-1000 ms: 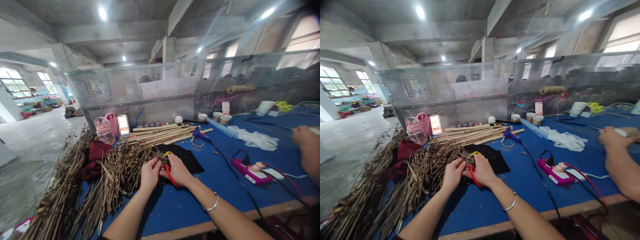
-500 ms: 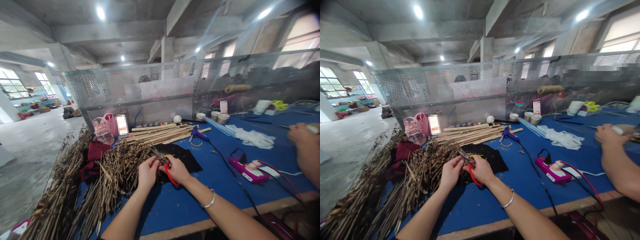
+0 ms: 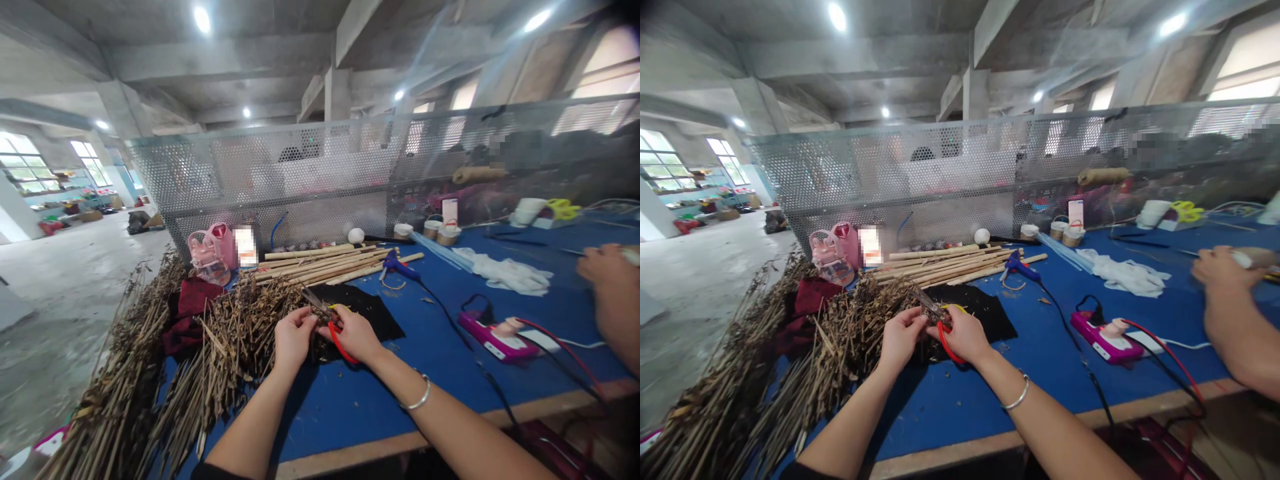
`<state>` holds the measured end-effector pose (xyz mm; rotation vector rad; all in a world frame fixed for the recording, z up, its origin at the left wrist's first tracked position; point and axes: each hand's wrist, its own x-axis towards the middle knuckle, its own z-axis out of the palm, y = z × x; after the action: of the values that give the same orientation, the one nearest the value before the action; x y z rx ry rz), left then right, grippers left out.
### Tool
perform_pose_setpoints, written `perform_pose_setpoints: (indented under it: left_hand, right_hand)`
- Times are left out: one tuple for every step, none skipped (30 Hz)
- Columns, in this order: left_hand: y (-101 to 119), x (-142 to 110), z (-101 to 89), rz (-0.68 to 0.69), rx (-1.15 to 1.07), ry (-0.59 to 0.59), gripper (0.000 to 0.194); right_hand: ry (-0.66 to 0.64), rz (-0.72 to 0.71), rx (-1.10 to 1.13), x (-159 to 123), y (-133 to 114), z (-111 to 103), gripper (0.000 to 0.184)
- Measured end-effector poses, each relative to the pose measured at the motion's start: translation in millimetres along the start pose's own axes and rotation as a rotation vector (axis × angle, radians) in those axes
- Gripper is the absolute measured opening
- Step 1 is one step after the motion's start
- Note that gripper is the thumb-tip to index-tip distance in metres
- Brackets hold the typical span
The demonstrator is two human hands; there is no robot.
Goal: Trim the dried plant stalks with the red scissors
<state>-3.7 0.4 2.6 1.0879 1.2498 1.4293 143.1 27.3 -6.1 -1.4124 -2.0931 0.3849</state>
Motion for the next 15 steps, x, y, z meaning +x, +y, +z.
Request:
perform_pose_setpoints:
  left_hand:
    - [-0.3,0.3,-0.3,-0.005,-0.003,0.006,0.030]
    - [-0.7,0.6,-0.6,-0.002,0.001,0.012,0.029]
    - [-1.3,0.8,-0.9,0.009,0.012,0.015,0.028]
    - [-2.0,0.9,-1.1,0.023,0.029,0.017,0.027]
    - [-2.7,1.0,-1.3,0.037,0.046,0.017,0.027]
    - [-3.3,0.9,-1.4,0.046,0.061,0.014,0.026]
    - [-3.9,0.8,-1.4,0.051,0.071,0.011,0.025]
    - [-4.3,0.5,-1.2,0.053,0.077,0.008,0.025]
    - [-4.6,0.1,-0.9,0.055,0.081,0.005,0.024]
    - [-4.8,-0.4,-0.6,0.056,0.082,0.003,0.023]
    - [-4.9,-0.9,-0.1,0.054,0.079,0.000,0.023]
    - [-5.1,-1.3,0.5,0.049,0.071,-0.003,0.023]
    - [-5.3,-1.7,1.1,0.037,0.055,-0.008,0.023]
    - [-5.6,-2.0,1.7,0.018,0.032,-0.016,0.023]
    - [-5.9,-2.1,2.3,-0.006,0.005,-0.024,0.024]
  right_hand:
    - [0.002,-0.004,-0.014,-0.3,-0.5,-0.5,0.031]
    - [-0.001,-0.011,-0.024,-0.6,-1.2,-1.0,0.033]
    - [-0.004,-0.017,-0.032,-0.8,-2.1,-1.4,0.035]
    - [-0.005,-0.026,-0.039,-1.0,-3.1,-1.8,0.035]
    - [-0.005,-0.039,-0.048,-1.2,-4.2,-2.1,0.036]
    - [-0.003,-0.052,-0.060,-1.2,-5.4,-2.4,0.036]
    - [0.000,-0.065,-0.076,-1.3,-6.4,-2.7,0.036]
    - [0.005,-0.076,-0.092,-1.3,-7.3,-3.0,0.037]
    - [0.009,-0.085,-0.103,-1.4,-8.0,-3.1,0.038]
    - [0.011,-0.091,-0.110,-1.6,-8.4,-3.1,0.039]
    - [0.012,-0.092,-0.111,-1.8,-8.5,-3.0,0.040]
    - [0.011,-0.091,-0.106,-2.1,-8.3,-2.7,0.039]
    - [0.003,-0.091,-0.091,-2.3,-7.8,-2.1,0.038]
    - [-0.010,-0.086,-0.070,-2.6,-7.0,-1.5,0.036]
    - [-0.025,-0.075,-0.043,-2.8,-6.1,-0.7,0.034]
